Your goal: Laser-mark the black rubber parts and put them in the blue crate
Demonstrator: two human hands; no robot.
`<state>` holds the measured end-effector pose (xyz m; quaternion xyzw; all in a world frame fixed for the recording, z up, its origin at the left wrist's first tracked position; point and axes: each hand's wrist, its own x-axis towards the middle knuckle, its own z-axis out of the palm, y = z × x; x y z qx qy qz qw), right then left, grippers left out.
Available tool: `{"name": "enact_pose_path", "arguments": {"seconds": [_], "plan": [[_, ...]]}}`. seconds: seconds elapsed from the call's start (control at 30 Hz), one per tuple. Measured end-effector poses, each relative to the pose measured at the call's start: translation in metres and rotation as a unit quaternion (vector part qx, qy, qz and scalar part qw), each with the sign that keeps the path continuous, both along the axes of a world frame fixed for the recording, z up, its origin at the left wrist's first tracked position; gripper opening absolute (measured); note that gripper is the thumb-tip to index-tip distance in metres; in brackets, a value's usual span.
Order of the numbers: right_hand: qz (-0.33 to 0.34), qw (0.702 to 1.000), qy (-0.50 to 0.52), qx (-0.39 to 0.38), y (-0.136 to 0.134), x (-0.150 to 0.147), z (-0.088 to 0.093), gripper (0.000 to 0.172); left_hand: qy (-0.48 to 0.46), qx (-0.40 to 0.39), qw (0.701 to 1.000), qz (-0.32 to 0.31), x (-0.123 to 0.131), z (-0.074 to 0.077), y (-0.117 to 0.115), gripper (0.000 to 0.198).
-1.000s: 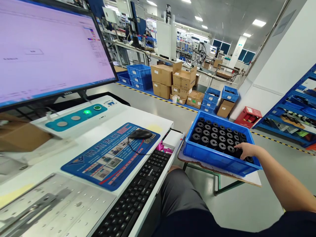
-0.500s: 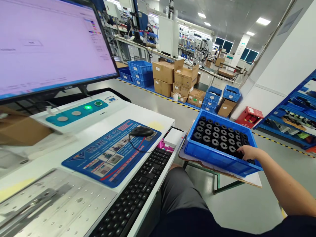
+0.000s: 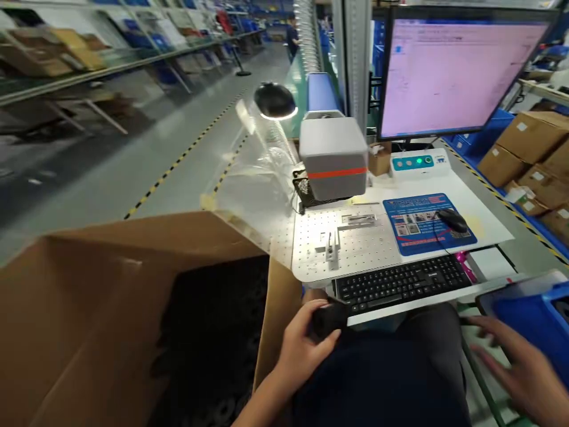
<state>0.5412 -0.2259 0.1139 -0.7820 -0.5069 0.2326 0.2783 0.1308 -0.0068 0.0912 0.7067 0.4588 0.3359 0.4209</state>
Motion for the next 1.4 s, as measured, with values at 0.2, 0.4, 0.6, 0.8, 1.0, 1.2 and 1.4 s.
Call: {"name": "enact_pose_path", "arguments": {"seconds": [0.2, 0.4, 0.6, 0.8, 1.0, 1.2, 1.4], "plan": [[0.266, 0.957, 0.112, 0.02, 0.13, -0.143, 0.024, 0.071, -0.037, -0.019, 0.993, -0.112, 0.044, 0.032, -0.005, 0.04], [0.327, 0.924, 0.2, -0.008, 0.144, -0.162, 0.015, 0.068, -0.141, -0.198, 0.957, -0.159, 0.017, 0.033, -0.008, 0.047], [0.328, 0.878, 0.333, -0.098, 0.135, -0.159, -0.01, 0.07, -0.233, -0.312, 0.895, -0.218, 0.0, 0.01, -0.02, 0.091], [0.348, 0.847, 0.374, -0.148, 0.136, -0.16, -0.014, 0.063, -0.222, -0.344, 0.881, -0.236, 0.003, -0.01, -0.03, 0.133], [0.311, 0.865, 0.362, -0.155, 0.139, -0.175, -0.026, 0.058, -0.262, -0.387, 0.876, -0.12, 0.008, -0.017, -0.04, 0.127], [0.219, 0.949, 0.225, -0.021, 0.186, -0.168, -0.007, 0.05, -0.172, -0.201, 0.956, 0.125, -0.06, -0.016, -0.013, 0.045], [0.057, 0.993, 0.043, 0.094, 0.287, -0.149, -0.02, 0.053, 0.12, -0.144, 0.9, 0.394, -0.16, -0.09, 0.013, 0.067]]}}
